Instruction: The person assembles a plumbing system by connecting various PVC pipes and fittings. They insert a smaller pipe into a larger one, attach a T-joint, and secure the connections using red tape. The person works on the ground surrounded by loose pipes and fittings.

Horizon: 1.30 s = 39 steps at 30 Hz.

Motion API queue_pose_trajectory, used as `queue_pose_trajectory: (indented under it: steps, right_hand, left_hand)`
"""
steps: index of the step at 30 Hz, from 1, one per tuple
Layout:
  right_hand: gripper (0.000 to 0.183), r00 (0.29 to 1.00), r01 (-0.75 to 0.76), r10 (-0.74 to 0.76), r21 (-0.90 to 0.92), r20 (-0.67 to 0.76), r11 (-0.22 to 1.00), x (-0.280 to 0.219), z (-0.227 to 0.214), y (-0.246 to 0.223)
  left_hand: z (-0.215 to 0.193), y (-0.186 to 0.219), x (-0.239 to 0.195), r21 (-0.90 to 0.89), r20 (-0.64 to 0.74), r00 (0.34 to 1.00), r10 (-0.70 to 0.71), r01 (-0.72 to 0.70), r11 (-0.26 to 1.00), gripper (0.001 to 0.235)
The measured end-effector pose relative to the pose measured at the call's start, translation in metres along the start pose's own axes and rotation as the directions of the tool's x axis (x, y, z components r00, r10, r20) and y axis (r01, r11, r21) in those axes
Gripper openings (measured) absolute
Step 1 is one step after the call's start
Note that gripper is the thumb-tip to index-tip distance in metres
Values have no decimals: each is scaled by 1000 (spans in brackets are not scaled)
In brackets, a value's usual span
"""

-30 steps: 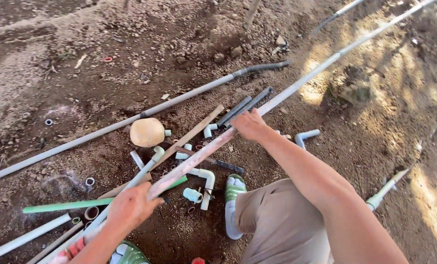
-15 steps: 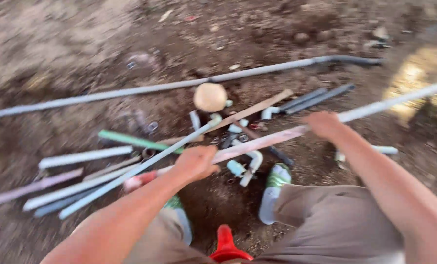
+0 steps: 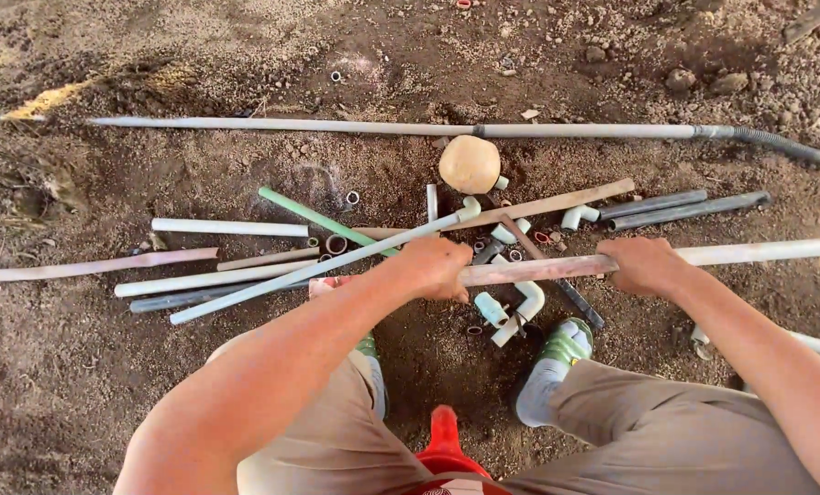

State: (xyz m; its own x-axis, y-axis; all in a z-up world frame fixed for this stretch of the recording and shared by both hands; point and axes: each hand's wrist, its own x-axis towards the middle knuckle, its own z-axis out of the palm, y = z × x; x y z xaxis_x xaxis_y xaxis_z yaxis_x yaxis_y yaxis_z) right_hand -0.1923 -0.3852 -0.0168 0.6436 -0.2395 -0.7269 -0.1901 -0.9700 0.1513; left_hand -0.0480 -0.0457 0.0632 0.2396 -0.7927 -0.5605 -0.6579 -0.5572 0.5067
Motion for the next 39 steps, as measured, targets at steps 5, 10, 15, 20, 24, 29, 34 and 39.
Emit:
queue_pose_trajectory:
  steps: [5,10,15,20,24,29,34,39]
  right_hand:
    - [12,985,-86,80,35,155,996,-59,-78,-47]
    - [7,989,-24,20,24,149,999,-42,-65,-28]
    - [20,964,-207,196,43,177,977,-46,-77,-20]
    - [26,982,-168,166,17,90,986,-20,-45,17]
    - [25,971,-204,190,93,145,975,-21,-43,14]
    - [30,982,-165,157,78,101,983,2,-19,43]
    - [35,970,-230,216,137,110,963,-2,-22,50]
    - [42,951,-168,215,212,-221,963,84,78,154]
  left_hand:
    - [-100,20,-65,-225,-49,992,-114,100,969,65]
    - [-107,-39,-63,-280,-180,931,-316,259,924,49]
    - [-99,-67,-57,-177,-9,938,-347,340,924,59]
    - [-108,-59,-70,-300,-50,947,-317,289,909,58]
    - [-104,-61,-60,-302,-73,966,-249,216,929,53]
    - [-145,-59,-104,-380,-161,947,-278,201,903,57]
    - [-116,-120,-145,-673,-640,650,-409,-218,707,46]
    - [38,-239,-83,-801,-291,419,-860,385,458,40]
